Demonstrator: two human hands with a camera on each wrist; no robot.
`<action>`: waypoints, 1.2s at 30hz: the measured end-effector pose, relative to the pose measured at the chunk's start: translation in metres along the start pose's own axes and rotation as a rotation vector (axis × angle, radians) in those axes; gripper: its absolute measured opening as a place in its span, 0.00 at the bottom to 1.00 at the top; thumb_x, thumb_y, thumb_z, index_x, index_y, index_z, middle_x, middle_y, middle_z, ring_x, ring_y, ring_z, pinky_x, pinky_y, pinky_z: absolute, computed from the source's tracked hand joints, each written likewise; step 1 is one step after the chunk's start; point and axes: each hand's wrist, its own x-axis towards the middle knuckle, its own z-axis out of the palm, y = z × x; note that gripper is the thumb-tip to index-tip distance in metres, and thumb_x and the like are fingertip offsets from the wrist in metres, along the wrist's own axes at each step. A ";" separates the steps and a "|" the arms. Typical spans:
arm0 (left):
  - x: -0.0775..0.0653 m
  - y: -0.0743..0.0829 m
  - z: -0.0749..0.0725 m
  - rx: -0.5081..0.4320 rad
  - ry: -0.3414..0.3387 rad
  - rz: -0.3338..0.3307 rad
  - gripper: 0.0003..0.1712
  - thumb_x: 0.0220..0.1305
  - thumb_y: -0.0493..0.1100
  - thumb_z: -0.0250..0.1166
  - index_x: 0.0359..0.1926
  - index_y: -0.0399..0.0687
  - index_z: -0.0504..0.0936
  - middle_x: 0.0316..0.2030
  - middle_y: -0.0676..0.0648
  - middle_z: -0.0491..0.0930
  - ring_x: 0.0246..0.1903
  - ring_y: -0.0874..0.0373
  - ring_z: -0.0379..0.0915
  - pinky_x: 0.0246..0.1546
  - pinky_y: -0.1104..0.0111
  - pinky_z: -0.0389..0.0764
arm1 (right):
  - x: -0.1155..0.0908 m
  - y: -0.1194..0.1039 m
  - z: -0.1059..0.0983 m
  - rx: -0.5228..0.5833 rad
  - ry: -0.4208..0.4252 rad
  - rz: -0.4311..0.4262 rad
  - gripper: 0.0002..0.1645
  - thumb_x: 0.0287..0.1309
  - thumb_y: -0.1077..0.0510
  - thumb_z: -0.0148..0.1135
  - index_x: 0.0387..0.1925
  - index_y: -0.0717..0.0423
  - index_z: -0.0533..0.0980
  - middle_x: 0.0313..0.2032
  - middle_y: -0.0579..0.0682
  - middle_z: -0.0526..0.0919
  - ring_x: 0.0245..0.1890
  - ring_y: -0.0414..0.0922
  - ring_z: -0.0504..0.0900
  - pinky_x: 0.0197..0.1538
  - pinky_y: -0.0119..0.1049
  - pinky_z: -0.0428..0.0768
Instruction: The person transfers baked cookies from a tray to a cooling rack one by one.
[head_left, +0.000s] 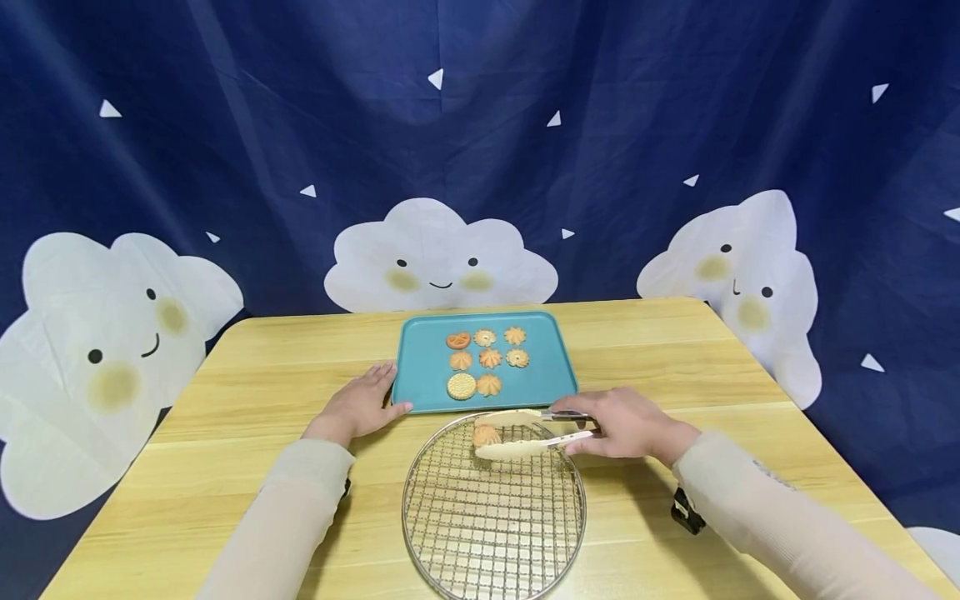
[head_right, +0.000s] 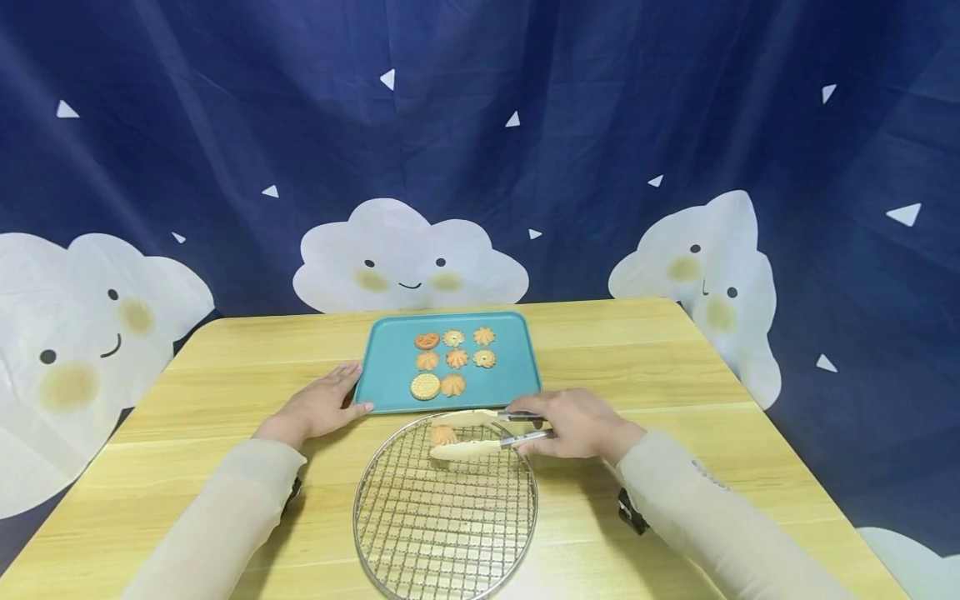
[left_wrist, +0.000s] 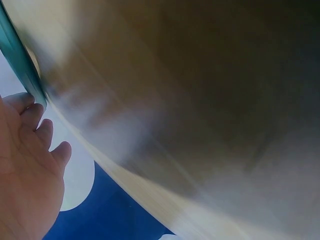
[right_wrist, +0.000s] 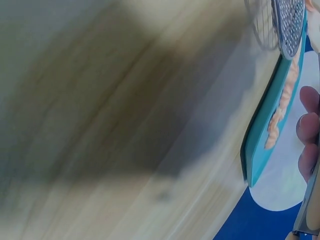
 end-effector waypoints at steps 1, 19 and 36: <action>0.000 0.000 0.000 0.001 0.000 0.001 0.47 0.68 0.64 0.50 0.72 0.32 0.52 0.71 0.35 0.49 0.70 0.39 0.44 0.68 0.49 0.51 | 0.000 -0.001 0.001 0.005 0.003 -0.015 0.34 0.52 0.36 0.66 0.58 0.46 0.74 0.38 0.43 0.82 0.16 0.27 0.62 0.24 0.28 0.72; -0.001 0.000 -0.001 -0.002 0.005 -0.001 0.46 0.68 0.63 0.51 0.72 0.32 0.52 0.71 0.35 0.49 0.70 0.39 0.43 0.68 0.49 0.51 | -0.004 -0.018 0.001 0.095 -0.021 -0.158 0.33 0.52 0.37 0.67 0.56 0.46 0.75 0.48 0.43 0.83 0.30 0.33 0.78 0.32 0.30 0.80; 0.000 0.000 0.002 0.002 0.006 0.002 0.47 0.68 0.65 0.49 0.72 0.32 0.52 0.71 0.35 0.50 0.70 0.38 0.43 0.68 0.49 0.51 | -0.010 -0.024 0.005 0.139 -0.087 -0.280 0.32 0.52 0.36 0.66 0.57 0.40 0.73 0.38 0.37 0.81 0.25 0.27 0.72 0.27 0.18 0.69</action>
